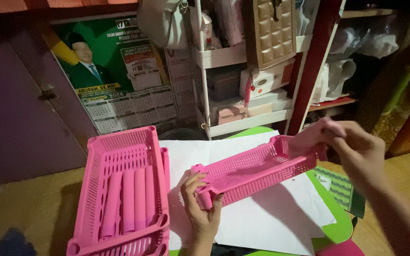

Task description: The person takes apart a pink plastic tiered basket rack on a small table. They pull the stacked baskets apart, detach the pink cylindrical support legs from the basket corners, set the legs on the lower basket, and wipe the basket surfaces with a pink cloth while continuing to separate the parts.

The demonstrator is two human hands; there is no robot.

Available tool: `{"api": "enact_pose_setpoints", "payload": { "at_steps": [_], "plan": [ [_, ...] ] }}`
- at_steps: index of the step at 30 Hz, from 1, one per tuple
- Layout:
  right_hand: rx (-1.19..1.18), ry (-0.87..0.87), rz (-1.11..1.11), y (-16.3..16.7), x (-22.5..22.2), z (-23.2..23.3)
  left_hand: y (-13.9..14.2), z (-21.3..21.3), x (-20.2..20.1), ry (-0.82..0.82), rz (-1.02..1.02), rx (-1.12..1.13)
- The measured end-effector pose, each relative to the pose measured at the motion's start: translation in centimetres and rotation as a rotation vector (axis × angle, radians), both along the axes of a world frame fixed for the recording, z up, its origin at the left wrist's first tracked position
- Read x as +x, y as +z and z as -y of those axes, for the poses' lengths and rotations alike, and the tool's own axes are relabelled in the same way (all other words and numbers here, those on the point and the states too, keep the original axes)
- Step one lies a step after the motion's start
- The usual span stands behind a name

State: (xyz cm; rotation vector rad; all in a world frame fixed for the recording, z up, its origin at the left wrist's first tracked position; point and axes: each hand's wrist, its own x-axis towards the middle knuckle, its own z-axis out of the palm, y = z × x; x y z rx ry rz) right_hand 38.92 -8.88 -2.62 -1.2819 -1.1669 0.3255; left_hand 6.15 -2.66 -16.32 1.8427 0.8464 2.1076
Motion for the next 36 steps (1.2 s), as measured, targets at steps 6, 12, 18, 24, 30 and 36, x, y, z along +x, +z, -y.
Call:
{"api": "enact_pose_setpoints", "payload": {
  "at_steps": [6,12,18,24,30,36],
  "plan": [
    [0.493,-0.400,0.229,-4.9,-4.1,0.5,0.1,-0.1,-0.2,-0.027,0.015,0.023],
    [0.602,-0.300,0.269,-5.6,-7.4,0.6,-0.1,0.0,0.0,-0.072,0.081,0.022],
    [0.625,-0.045,0.377,-4.4,-9.4,0.4,0.7,0.2,-0.2,-0.085,0.030,0.005],
    [0.343,-0.222,0.645,-4.2,-8.6,0.6,1.6,-0.5,-0.7,-0.093,-0.061,-0.012],
    [0.513,-0.416,0.685,-3.8,-7.6,0.2,4.3,-1.3,-0.3,-0.139,-0.024,-0.178],
    [0.647,-0.688,0.694,-2.4,-5.1,-1.2,7.4,-0.9,-0.6,-0.141,0.033,-0.258]
  ]
}}
